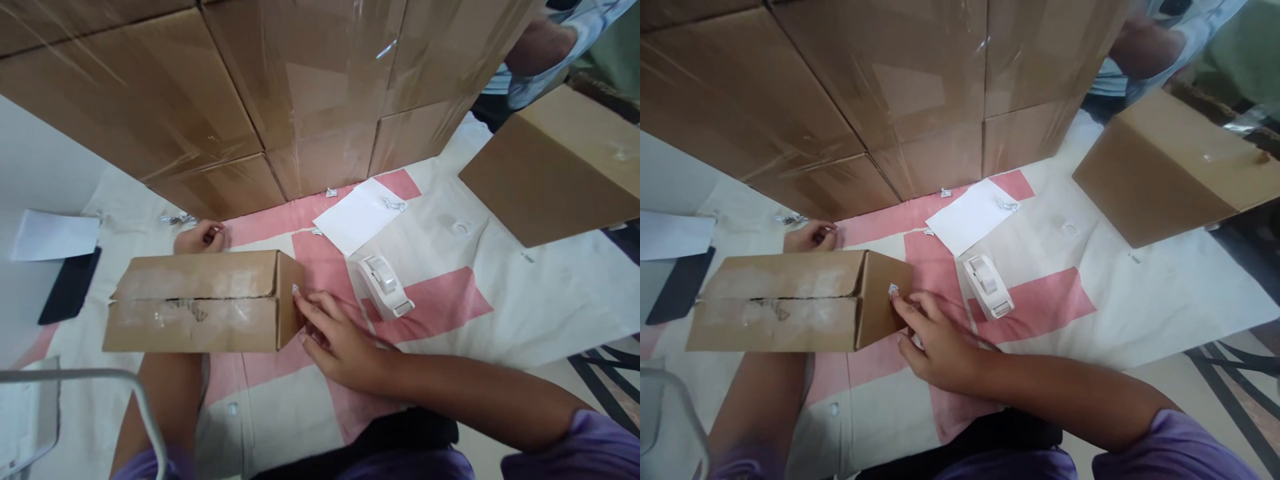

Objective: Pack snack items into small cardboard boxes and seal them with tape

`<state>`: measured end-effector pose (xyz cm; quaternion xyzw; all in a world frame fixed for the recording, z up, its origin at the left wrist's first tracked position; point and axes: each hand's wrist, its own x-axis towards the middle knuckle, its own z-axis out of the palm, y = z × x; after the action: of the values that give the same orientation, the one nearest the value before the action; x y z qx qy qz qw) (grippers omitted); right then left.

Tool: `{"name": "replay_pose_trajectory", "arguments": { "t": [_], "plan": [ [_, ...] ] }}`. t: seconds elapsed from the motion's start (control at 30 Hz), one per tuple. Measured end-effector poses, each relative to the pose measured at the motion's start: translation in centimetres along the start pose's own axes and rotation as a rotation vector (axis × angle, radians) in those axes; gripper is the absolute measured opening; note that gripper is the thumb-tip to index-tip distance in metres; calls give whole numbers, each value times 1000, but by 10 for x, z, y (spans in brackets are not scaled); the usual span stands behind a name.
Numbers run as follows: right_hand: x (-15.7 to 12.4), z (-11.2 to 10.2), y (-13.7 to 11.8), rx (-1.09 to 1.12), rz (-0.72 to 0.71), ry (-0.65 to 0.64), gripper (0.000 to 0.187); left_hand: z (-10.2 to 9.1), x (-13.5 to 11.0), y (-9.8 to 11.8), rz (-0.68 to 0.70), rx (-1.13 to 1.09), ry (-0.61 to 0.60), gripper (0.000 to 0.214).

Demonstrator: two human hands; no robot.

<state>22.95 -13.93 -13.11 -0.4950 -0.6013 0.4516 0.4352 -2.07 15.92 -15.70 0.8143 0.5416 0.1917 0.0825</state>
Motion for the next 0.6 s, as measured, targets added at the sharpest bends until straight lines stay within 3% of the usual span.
{"name": "replay_pose_trajectory", "arguments": {
  "t": [0.1,0.27,0.47,0.6],
  "plan": [
    [0,2,0,-88,-43,-35,77,5,-1,8,34,15,-15,28],
    [-3,3,-2,-193,-130,-66,83,7,-3,12,45,18,-29,26],
    [-3,0,0,-139,59,-130,95,7,-2,9,32,20,-41,28],
    [-1,2,2,-140,94,-142,100,7,0,7,35,3,-54,29]
  ]
}}
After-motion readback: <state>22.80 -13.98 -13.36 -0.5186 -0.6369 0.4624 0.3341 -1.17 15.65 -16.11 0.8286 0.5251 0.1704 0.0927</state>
